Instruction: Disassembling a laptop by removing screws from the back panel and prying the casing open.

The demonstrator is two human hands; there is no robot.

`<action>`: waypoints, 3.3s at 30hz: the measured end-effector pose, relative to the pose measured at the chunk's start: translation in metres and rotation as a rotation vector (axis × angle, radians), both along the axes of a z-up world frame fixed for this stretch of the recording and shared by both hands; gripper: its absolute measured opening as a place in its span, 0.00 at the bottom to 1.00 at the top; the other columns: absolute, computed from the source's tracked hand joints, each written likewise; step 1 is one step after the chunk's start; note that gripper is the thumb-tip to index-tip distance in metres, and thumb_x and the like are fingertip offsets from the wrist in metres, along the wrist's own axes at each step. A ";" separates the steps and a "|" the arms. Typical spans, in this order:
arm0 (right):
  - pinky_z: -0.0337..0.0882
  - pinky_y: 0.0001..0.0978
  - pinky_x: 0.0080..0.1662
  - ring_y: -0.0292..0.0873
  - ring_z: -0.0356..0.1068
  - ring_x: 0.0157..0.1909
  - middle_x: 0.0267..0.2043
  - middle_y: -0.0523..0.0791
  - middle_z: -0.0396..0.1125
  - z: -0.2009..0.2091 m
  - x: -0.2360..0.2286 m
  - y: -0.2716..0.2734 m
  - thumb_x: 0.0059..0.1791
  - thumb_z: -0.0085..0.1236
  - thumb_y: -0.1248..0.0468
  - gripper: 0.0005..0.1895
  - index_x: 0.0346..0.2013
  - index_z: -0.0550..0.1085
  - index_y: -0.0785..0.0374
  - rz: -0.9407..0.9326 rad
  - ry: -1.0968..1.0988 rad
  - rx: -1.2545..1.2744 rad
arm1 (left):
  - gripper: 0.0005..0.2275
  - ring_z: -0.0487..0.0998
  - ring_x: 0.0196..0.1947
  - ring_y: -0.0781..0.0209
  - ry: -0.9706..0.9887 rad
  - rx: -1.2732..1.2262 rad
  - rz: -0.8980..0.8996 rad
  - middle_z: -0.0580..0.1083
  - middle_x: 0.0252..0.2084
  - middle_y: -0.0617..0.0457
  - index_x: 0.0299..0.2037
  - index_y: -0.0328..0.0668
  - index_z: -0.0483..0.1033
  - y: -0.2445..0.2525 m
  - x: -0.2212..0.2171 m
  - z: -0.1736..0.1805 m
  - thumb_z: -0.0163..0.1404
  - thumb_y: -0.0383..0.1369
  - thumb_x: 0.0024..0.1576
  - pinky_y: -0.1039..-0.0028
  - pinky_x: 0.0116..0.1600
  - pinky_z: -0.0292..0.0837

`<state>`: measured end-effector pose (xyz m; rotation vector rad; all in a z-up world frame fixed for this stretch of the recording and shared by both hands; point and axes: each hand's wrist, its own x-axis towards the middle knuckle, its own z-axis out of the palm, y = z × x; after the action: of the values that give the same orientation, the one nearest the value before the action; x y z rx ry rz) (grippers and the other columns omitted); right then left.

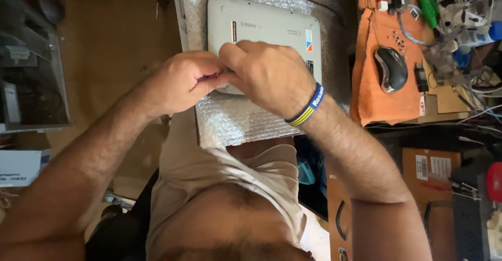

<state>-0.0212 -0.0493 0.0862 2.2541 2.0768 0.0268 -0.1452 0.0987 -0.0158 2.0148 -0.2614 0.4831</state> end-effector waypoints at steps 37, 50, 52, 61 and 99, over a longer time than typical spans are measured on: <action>0.71 0.40 0.23 0.46 0.72 0.22 0.19 0.38 0.67 -0.013 0.002 0.007 0.45 0.57 0.53 0.08 0.24 0.70 0.47 0.029 -0.294 0.158 | 0.11 0.78 0.36 0.53 -0.037 -0.068 0.221 0.69 0.25 0.43 0.29 0.33 0.69 -0.006 0.022 -0.010 0.62 0.27 0.50 0.64 0.48 0.72; 0.77 0.44 0.32 0.51 0.76 0.34 0.33 0.44 0.70 -0.005 0.006 0.001 0.51 0.56 0.53 0.09 0.35 0.75 0.53 0.141 -0.041 0.103 | 0.07 0.72 0.28 0.56 -0.171 -0.071 -0.072 0.69 0.28 0.57 0.35 0.49 0.81 0.007 0.023 -0.005 0.66 0.28 0.54 0.66 0.37 0.69; 0.78 0.46 0.34 0.53 0.76 0.36 0.35 0.44 0.70 0.002 0.001 0.001 0.51 0.57 0.55 0.07 0.37 0.75 0.54 0.146 -0.017 0.090 | 0.08 0.73 0.32 0.53 -0.096 -0.092 -0.115 0.68 0.31 0.54 0.41 0.42 0.80 0.012 0.025 -0.023 0.64 0.25 0.54 0.60 0.40 0.72; 0.77 0.52 0.31 0.53 0.77 0.33 0.34 0.44 0.70 0.009 0.003 -0.001 0.46 0.67 0.46 0.19 0.41 0.72 0.51 0.012 -0.061 -0.055 | 0.21 0.75 0.36 0.54 0.034 -0.054 -0.030 0.69 0.33 0.52 0.43 0.41 0.74 0.008 0.006 0.003 0.72 0.36 0.46 0.64 0.39 0.70; 0.71 0.52 0.26 0.53 0.73 0.41 0.47 0.45 0.63 0.027 0.028 -0.065 0.52 0.54 0.60 0.10 0.48 0.69 0.51 -0.142 0.237 0.225 | 0.05 0.78 0.49 0.49 -0.112 0.167 0.253 0.78 0.48 0.43 0.36 0.32 0.81 -0.017 0.033 -0.021 0.65 0.24 0.54 0.66 0.60 0.70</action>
<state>0.0072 -0.1141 0.1137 2.6522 2.1104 -0.0164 -0.1123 0.0819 -0.0365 2.1991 -0.1179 0.7552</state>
